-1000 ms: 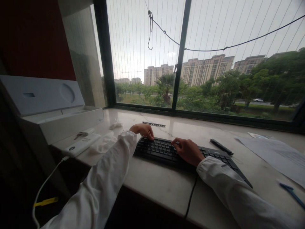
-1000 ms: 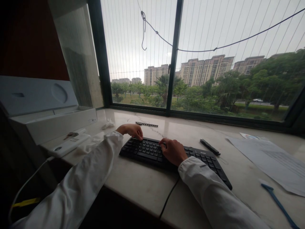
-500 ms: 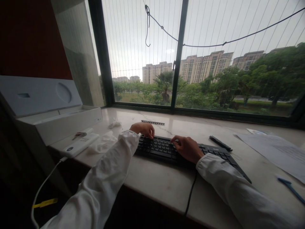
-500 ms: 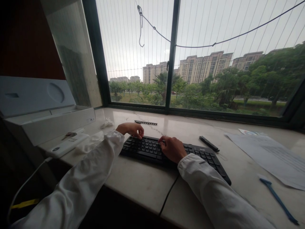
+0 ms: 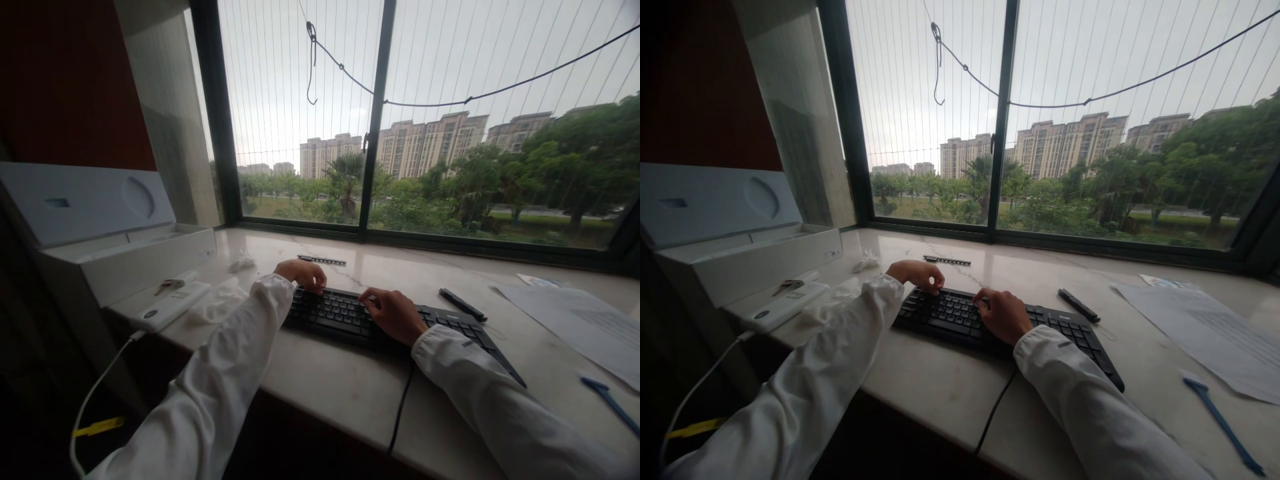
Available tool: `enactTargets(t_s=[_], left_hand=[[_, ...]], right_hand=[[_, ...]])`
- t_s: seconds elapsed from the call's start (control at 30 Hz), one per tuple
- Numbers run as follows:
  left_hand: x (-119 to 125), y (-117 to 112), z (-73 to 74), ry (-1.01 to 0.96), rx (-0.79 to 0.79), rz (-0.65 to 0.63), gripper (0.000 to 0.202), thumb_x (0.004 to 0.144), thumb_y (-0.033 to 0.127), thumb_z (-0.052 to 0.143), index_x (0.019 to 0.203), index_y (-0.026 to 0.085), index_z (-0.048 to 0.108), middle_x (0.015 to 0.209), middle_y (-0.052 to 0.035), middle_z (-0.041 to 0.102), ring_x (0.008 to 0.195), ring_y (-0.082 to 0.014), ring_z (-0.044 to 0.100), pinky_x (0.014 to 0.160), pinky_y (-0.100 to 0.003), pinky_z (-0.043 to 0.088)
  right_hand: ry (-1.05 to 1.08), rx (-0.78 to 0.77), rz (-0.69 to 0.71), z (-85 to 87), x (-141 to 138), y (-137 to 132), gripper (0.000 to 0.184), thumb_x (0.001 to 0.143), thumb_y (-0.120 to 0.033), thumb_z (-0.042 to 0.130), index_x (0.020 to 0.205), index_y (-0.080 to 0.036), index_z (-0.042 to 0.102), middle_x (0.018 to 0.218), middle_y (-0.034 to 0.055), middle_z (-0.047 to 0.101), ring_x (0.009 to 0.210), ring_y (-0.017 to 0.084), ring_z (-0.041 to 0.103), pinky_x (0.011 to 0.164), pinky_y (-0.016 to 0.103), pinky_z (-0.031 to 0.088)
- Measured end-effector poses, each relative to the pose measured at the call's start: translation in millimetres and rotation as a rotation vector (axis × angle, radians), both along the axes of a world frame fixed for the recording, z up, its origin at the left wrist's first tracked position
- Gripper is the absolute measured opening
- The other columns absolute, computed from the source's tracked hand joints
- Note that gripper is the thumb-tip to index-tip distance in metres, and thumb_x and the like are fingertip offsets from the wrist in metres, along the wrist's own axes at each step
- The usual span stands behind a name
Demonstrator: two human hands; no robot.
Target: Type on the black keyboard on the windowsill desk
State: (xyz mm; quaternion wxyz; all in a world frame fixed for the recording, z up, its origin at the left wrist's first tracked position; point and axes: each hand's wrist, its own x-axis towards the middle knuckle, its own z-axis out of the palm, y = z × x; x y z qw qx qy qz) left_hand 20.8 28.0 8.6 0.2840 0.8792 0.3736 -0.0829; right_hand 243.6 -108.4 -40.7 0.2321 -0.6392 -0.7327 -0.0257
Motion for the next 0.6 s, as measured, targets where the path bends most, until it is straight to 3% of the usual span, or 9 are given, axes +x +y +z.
enactTargets(t_s=[0.17,0.4,0.6], left_hand=[[2.1,3.0,-4.7,-0.001,0.156,-0.063,0.017,0.061,0.026,0.068,0.073,0.016,0.061,0.07,0.0041,0.057,0.058,-0.0053,0.042,0.057,-0.016,0.033],[-11.2,18.4,-19.6,-0.171,-0.102,-0.067,0.034,0.061,0.042,0.071,0.083,0.017,0.06,0.076,0.0026,0.056,0.059,-0.0061,0.045,0.055,-0.018,0.037],[-20.8,16.3,-17.2,-0.217,-0.07,-0.075,0.043,0.061,0.049,0.071,0.091,0.019,0.066,0.092,-0.0018,0.064,0.061,-0.0079,0.054,0.059,-0.022,0.044]], right_hand=[[0.006,-0.024,-0.011,2.6,-1.6,-1.3,0.026,0.083,-0.038,0.047,0.097,-0.029,0.068,0.071,-0.0002,0.066,0.065,0.014,0.058,0.061,0.024,0.033],[0.004,-0.01,0.001,-0.4,-1.5,0.2,0.025,0.083,-0.037,0.047,0.095,-0.03,0.068,0.068,-0.0013,0.066,0.061,0.014,0.056,0.058,0.024,0.032],[0.006,-0.005,0.009,-1.1,-0.5,0.3,0.025,0.082,-0.037,0.047,0.095,-0.031,0.068,0.067,-0.0013,0.065,0.063,0.014,0.057,0.058,0.024,0.031]])
